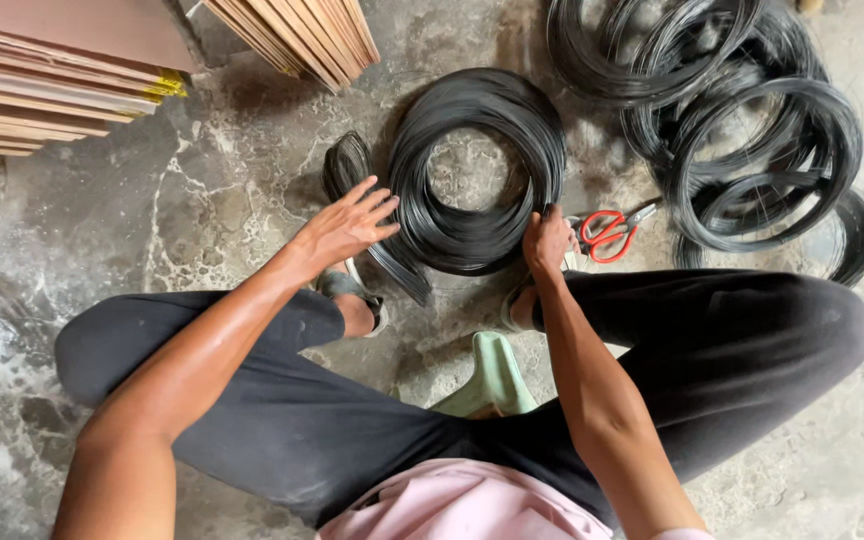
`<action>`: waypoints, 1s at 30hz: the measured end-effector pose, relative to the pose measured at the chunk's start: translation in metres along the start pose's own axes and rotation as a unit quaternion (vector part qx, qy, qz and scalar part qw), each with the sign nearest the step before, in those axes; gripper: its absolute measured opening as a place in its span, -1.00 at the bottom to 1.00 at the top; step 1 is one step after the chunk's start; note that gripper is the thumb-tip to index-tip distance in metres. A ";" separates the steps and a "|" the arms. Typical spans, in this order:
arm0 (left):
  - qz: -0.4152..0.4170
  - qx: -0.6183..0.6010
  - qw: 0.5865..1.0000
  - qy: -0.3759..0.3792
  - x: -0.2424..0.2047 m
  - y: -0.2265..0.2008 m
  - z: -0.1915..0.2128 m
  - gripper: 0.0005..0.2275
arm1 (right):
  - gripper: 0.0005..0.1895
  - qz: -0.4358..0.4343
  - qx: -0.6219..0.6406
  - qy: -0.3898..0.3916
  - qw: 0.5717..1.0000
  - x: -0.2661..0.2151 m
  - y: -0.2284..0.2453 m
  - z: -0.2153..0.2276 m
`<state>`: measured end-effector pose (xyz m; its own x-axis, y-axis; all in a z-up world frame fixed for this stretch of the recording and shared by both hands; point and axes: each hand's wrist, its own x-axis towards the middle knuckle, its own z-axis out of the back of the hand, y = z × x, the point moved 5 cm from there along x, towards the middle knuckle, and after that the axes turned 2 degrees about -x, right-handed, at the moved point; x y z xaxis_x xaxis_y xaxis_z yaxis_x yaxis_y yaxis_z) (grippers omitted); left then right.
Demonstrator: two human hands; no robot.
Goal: The person sits on a small stool and coils a long black wire into a circular bundle by hand. They repeatedly wrap the wire around the existing coil and adjust the shape to keep it neat. Finally, they lift the completed coil and hang it on a hook attached to a stack of wooden planks.
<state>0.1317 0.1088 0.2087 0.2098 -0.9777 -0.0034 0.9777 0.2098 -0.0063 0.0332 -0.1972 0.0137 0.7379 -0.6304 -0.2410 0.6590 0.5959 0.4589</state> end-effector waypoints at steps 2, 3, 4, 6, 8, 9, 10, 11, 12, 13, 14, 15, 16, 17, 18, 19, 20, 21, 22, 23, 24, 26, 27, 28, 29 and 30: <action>0.015 -0.024 1.000 0.013 -0.004 0.012 -0.019 -0.77 | -0.74 0.068 0.034 -0.009 0.997 0.004 0.013 0.004; 0.015 -0.022 1.000 0.011 -0.005 0.014 -0.019 -0.77 | -0.74 0.070 0.035 -0.012 0.997 0.006 0.019 0.010; 0.020 -0.021 0.999 0.029 -0.006 0.016 -0.022 -0.78 | -0.76 0.114 0.012 -0.023 0.993 0.006 0.030 0.015; 0.027 -0.023 0.998 0.048 -0.006 0.017 -0.029 -0.78 | -0.75 0.159 -0.013 -0.031 0.987 0.017 0.031 0.006; 0.025 -0.014 0.998 0.061 -0.004 0.016 -0.034 -0.79 | -0.82 0.449 -0.170 -0.145 0.865 0.016 0.037 -0.015; 0.025 -0.011 0.998 0.058 -0.002 0.015 -0.031 -0.79 | -0.82 0.451 -0.171 -0.148 0.864 0.011 0.053 -0.002; 0.022 -0.010 0.998 0.054 -0.001 0.014 -0.029 -0.79 | -0.69 0.300 -0.041 -0.006 0.953 0.020 0.056 0.004; 0.020 -0.010 0.999 0.050 0.001 0.014 -0.027 -0.79 | -0.50 0.132 0.093 0.135 0.978 0.021 0.058 0.004; 0.021 -0.007 0.999 0.047 0.001 0.020 -0.028 -0.79 | -0.50 0.135 0.093 0.133 0.977 0.019 0.068 0.012; 0.026 -0.017 0.999 0.042 0.000 0.021 -0.030 -0.80 | -0.48 0.108 0.088 0.129 0.982 0.012 0.071 0.020; 0.030 -0.027 0.999 0.036 -0.002 0.022 -0.032 -0.80 | -0.45 0.081 0.083 0.125 0.985 0.005 0.073 0.027; 0.033 -0.026 0.999 0.034 -0.003 0.023 -0.033 -0.80 | -0.45 0.084 0.082 0.125 0.985 0.012 0.064 0.015; 0.035 -0.023 0.999 0.025 -0.003 0.025 -0.033 -0.81 | -0.55 0.071 0.075 0.114 0.988 0.020 0.054 0.004; 0.036 -0.023 0.999 0.019 -0.008 0.023 -0.033 -0.82 | -0.64 0.054 0.069 0.107 0.990 0.022 0.041 -0.009; 0.038 -0.026 0.999 0.022 -0.010 0.022 -0.031 -0.82 | -0.64 0.053 0.068 0.111 0.990 0.019 0.039 -0.008; 0.044 -0.024 0.999 0.020 -0.011 0.024 -0.030 -0.83 | -0.64 0.056 0.097 0.108 0.988 0.020 0.038 -0.007; 0.049 -0.022 0.998 0.019 -0.011 0.025 -0.028 -0.83 | -0.64 0.059 0.126 0.105 0.985 0.021 0.038 -0.005; 0.052 -0.025 0.998 0.020 -0.013 0.025 -0.028 -0.83 | -0.64 0.059 0.124 0.109 0.985 0.029 0.030 -0.011; 0.056 -0.029 0.998 0.015 -0.014 0.025 -0.027 -0.84 | -0.65 0.060 0.088 0.111 0.988 0.037 0.021 -0.018; 0.057 -0.032 0.998 0.011 -0.014 0.025 -0.027 -0.85 | -0.66 0.059 0.054 0.112 0.990 0.044 0.012 -0.024; 0.057 -0.035 0.998 0.013 -0.015 0.023 -0.022 -0.85 | -0.66 0.057 0.052 0.115 0.990 0.041 0.018 -0.020; 0.063 -0.031 0.997 0.023 -0.016 0.021 -0.013 -0.87 | -0.37 0.043 0.000 -0.010 0.999 0.034 0.030 0.001; 0.064 -0.035 0.997 0.024 -0.016 0.020 -0.014 -0.87 | -0.37 0.042 -0.003 -0.007 0.999 0.028 0.042 0.007; 0.065 -0.030 0.997 0.028 -0.016 0.019 -0.015 -0.89 | -0.53 0.108 0.001 -0.026 0.994 0.020 0.062 0.014; 0.065 -0.024 0.997 0.031 -0.016 0.017 -0.016 -0.90 | -0.67 0.175 0.005 -0.044 0.984 0.012 0.081 0.022; 0.067 -0.028 0.997 0.033 -0.016 0.015 -0.015 -0.90 | -0.67 0.174 0.003 -0.040 0.984 0.007 0.091 0.024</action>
<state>0.1425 0.1277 0.1932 0.3350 -0.9394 -0.0731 0.9389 0.3393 -0.0575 0.0949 -0.1589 0.0739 0.9049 -0.4256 0.0003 0.3669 0.7804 0.5063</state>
